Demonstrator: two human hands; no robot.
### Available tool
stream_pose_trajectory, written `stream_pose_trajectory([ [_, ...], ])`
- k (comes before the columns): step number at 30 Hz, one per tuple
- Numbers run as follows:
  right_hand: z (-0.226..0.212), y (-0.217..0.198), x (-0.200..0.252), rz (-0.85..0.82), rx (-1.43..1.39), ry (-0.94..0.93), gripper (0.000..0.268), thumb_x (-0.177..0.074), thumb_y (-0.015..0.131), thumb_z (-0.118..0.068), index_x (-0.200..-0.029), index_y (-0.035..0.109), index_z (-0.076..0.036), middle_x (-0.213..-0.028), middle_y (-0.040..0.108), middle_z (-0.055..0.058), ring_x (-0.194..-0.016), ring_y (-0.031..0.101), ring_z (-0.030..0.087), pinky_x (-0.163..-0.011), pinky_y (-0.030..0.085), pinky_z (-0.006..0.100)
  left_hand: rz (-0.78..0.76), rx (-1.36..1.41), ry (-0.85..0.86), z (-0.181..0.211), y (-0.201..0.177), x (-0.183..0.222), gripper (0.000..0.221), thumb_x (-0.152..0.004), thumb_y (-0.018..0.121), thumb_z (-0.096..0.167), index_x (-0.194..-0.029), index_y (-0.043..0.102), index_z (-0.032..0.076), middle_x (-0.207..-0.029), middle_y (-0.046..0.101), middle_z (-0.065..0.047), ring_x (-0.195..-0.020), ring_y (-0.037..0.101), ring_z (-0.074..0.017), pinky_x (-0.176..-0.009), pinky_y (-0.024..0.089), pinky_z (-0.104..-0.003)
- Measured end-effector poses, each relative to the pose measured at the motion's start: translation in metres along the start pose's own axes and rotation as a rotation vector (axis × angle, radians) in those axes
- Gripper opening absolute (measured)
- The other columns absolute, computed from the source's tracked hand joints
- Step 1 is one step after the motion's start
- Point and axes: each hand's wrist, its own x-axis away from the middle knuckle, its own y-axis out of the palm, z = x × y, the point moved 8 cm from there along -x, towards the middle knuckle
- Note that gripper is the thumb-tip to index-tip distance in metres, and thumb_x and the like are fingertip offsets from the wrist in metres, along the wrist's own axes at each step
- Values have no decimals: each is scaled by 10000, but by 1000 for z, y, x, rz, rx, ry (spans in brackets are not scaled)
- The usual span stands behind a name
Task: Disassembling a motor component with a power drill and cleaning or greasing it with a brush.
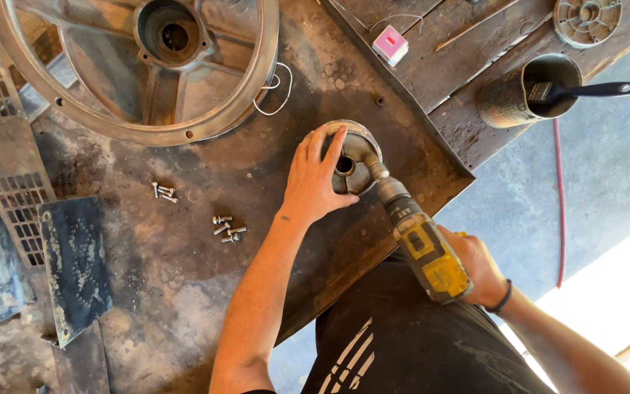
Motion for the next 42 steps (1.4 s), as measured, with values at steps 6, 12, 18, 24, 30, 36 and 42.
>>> stream_pose_trajectory([
  [6, 66, 30, 25, -68, 76, 2, 666, -470, 957, -631, -954, 690, -260, -626, 680, -3, -660, 731, 337, -630, 600, 370, 21, 18, -21, 4, -4, -2, 1378, -495, 995, 484, -1637, 289, 176, -1550, 362, -228, -1406, 406, -491, -1192, 355, -566],
  [12, 25, 24, 15, -87, 234, 72, 506, -645, 835, -586, -944, 620, -238, -633, 673, 73, -698, 681, 458, -653, 567, 506, 54, -17, -24, 0, 0, -2, 1385, -437, 997, 454, -1619, 336, 162, -1547, 375, -233, -1404, 416, -495, -1173, 389, -565],
  [18, -1, 20, 11, -179, 266, 140, 442, -737, 756, -550, -953, 591, -202, -652, 679, 126, -708, 662, 512, -678, 577, 526, 89, -21, -3, 0, 4, 0, 1387, -426, 987, 421, -1622, 333, 166, -1548, 369, -221, -1397, 425, -479, -1181, 383, -552],
  [24, 14, 23, 15, -141, 275, 125, 382, -753, 707, -583, -890, 576, -251, -620, 657, 38, -658, 680, 439, -669, 583, 471, 69, -1, -12, -2, 6, 0, 1356, -466, 982, 398, -1626, 321, 167, -1559, 353, -220, -1405, 411, -481, -1192, 358, -552],
  [30, -23, 9, 9, -128, 259, 101, 392, -757, 710, -557, -871, 565, -212, -596, 653, 70, -669, 665, 477, -642, 572, 493, 6, 13, -50, -3, 7, 1, 1388, -480, 1001, 413, -1645, 280, 189, -1588, 326, -216, -1440, 374, -480, -1209, 327, -554],
  [36, 38, 13, 17, -113, 282, 64, 427, -709, 789, -552, -916, 593, -234, -600, 670, 23, -705, 691, 462, -680, 573, 492, -42, 12, -65, -4, 9, -1, 1408, -489, 1005, 444, -1651, 252, 189, -1591, 314, -234, -1447, 354, -493, -1208, 313, -584],
  [42, 10, 0, 13, -86, 299, 112, 425, -714, 760, -556, -943, 588, -242, -619, 662, -5, -722, 705, 411, -679, 565, 474, -56, 3, -79, -5, 13, 0, 1412, -493, 998, 472, -1654, 244, 195, -1597, 303, -225, -1457, 341, -487, -1209, 307, -592],
])
